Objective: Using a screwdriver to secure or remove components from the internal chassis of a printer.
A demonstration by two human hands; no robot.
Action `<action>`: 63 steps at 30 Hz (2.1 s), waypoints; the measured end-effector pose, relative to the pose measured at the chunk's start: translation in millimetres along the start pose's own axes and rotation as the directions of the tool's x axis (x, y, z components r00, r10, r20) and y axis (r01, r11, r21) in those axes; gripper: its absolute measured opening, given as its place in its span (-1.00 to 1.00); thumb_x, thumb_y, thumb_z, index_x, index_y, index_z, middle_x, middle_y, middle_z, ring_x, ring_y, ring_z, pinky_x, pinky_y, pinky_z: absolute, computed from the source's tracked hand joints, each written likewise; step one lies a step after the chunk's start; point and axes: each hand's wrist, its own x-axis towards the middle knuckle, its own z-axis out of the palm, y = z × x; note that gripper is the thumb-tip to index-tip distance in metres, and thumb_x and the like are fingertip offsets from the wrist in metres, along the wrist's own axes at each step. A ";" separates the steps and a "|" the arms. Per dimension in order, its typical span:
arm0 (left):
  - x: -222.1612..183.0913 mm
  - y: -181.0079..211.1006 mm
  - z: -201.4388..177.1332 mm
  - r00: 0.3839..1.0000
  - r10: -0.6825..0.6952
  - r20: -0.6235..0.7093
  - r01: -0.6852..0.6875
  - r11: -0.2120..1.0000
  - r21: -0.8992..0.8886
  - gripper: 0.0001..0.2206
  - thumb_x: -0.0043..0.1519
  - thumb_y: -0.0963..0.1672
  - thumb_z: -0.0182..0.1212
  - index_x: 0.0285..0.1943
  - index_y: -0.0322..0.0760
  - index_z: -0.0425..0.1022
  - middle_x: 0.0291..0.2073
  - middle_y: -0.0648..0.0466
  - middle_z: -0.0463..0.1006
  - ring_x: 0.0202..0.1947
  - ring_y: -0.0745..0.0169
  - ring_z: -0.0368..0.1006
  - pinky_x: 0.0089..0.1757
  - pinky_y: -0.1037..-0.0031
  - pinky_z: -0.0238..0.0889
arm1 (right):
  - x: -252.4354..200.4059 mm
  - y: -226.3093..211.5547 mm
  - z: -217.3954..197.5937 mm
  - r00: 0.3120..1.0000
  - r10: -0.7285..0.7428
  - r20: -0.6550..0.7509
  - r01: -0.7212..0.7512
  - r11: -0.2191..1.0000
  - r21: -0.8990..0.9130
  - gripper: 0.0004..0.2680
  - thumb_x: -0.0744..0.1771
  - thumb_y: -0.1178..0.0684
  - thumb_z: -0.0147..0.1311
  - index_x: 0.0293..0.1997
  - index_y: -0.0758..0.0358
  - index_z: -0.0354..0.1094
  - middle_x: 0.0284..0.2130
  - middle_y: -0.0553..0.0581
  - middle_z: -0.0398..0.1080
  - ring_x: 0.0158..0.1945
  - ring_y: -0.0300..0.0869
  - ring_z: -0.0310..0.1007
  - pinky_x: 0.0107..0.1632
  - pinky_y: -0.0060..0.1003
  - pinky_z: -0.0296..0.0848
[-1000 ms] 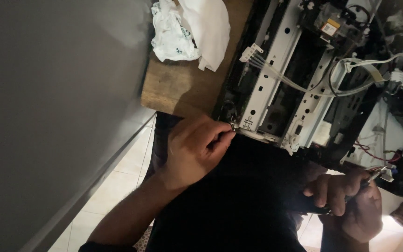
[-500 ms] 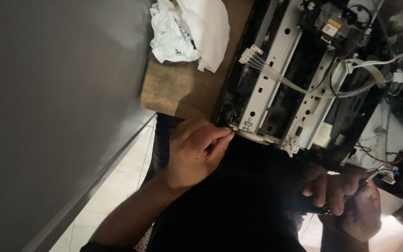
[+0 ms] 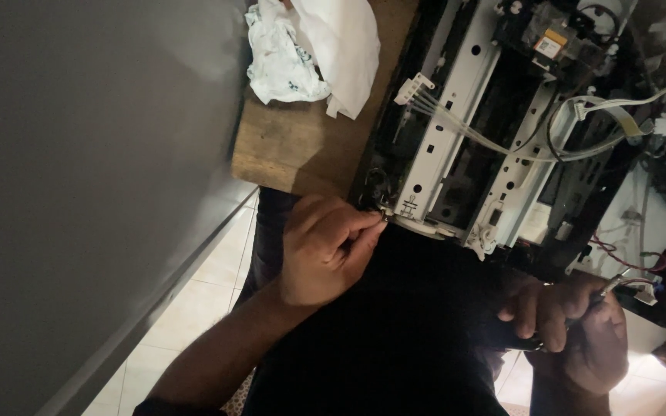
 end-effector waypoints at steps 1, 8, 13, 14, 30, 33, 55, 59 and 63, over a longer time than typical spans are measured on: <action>-0.2 -0.2 0.0 1.000 0.000 0.001 0.000 1.000 0.000 -0.88 0.20 -0.29 0.40 -0.21 -0.34 0.53 -0.49 0.12 0.48 -0.48 0.26 0.38 -0.30 0.36 0.25 | 0.5 -0.4 1.6 1.000 0.000 0.000 0.000 1.000 0.000 -0.82 0.51 -0.05 -0.08 -0.09 0.15 0.41 -0.56 -0.02 0.42 -0.39 -0.08 0.42 -0.10 -0.06 0.50; -2.8 -1.0 0.9 1.000 0.001 -0.010 -0.001 1.000 0.025 -0.88 0.19 -0.28 0.40 -0.23 -0.32 0.53 -0.48 0.14 0.52 -0.45 0.25 0.43 -0.20 0.32 0.24 | 2.6 -0.7 7.1 0.999 0.005 -0.036 -0.005 1.000 -0.001 -0.80 0.51 -0.04 -0.09 -0.13 0.14 0.45 -0.58 -0.02 0.37 -0.42 -0.08 0.42 -0.14 -0.06 0.50; -1.8 -1.4 1.0 1.000 0.010 -0.017 -0.009 1.000 0.028 -0.89 0.19 -0.27 0.38 -0.25 -0.30 0.52 -0.49 0.14 0.53 -0.46 0.26 0.44 -0.20 0.30 0.23 | 4.9 0.0 14.1 0.999 -0.024 -0.041 0.026 0.999 0.039 -0.81 0.50 0.00 -0.14 -0.14 0.18 0.40 -0.59 -0.03 0.34 -0.41 -0.08 0.41 -0.13 -0.10 0.45; -3.0 -1.8 0.8 1.000 0.000 -0.017 0.000 0.999 0.042 -0.87 0.18 -0.27 0.42 -0.24 -0.28 0.54 -0.46 0.15 0.55 -0.43 0.25 0.45 -0.16 0.30 0.22 | 4.8 -1.0 12.2 0.999 -0.006 -0.035 0.006 1.000 0.024 -0.80 0.50 -0.03 -0.09 -0.14 0.16 0.44 -0.60 -0.03 0.36 -0.42 -0.09 0.43 -0.13 -0.09 0.49; 2.0 0.1 -0.6 1.000 -0.014 -0.028 0.016 0.997 0.072 -0.87 0.17 -0.26 0.43 -0.25 -0.25 0.56 -0.48 0.17 0.53 -0.45 0.24 0.45 -0.19 0.30 0.22 | 2.9 1.6 3.7 0.998 0.055 -0.009 -0.055 0.998 0.037 -0.73 0.54 -0.03 -0.25 -0.11 0.18 0.44 -0.57 0.01 0.37 -0.41 -0.06 0.39 -0.10 -0.05 0.48; -0.4 -1.3 1.4 0.999 -0.011 -0.033 0.014 0.993 0.115 -0.86 0.17 -0.25 0.43 -0.24 -0.19 0.55 -0.46 0.18 0.50 -0.42 0.25 0.44 -0.19 0.29 0.18 | 12.2 -0.2 22.6 0.999 0.022 -0.040 -0.022 1.000 -0.015 -0.80 0.51 -0.06 -0.11 -0.15 0.12 0.41 -0.61 -0.06 0.33 -0.46 -0.13 0.37 -0.16 -0.14 0.44; -6.7 -12.2 3.2 0.998 0.037 -0.052 -0.031 0.992 0.122 -0.87 0.17 -0.20 0.47 -0.25 -0.12 0.59 -0.44 0.22 0.49 -0.42 0.35 0.44 -0.09 0.33 0.18 | 8.2 2.4 12.0 0.997 0.072 -0.019 -0.071 0.997 0.037 -0.83 0.49 -0.03 0.02 -0.16 0.20 0.41 -0.62 0.06 0.35 -0.41 -0.02 0.40 -0.11 -0.02 0.58; -4.7 -10.7 2.7 0.999 -0.013 -0.039 0.013 1.000 0.005 -0.79 0.12 -0.27 0.51 -0.22 -0.18 0.56 -0.46 0.19 0.50 -0.44 0.33 0.42 -0.11 0.33 0.20 | 9.7 1.2 14.2 0.997 0.073 0.034 -0.073 0.997 -0.015 -0.82 0.50 -0.05 -0.05 -0.15 0.15 0.38 -0.61 0.00 0.37 -0.42 -0.06 0.42 -0.13 -0.05 0.54; -0.1 -5.5 2.0 0.998 -0.013 -0.063 0.013 1.000 -0.001 -0.82 0.11 -0.28 0.51 -0.27 -0.27 0.57 -0.41 0.15 0.53 -0.37 0.22 0.43 -0.10 0.34 0.28 | 5.0 3.1 19.1 0.996 0.058 -0.073 -0.060 0.998 -0.035 -0.81 0.48 -0.08 0.01 -0.23 0.14 0.33 -0.66 -0.01 0.31 -0.49 -0.06 0.37 -0.20 -0.05 0.51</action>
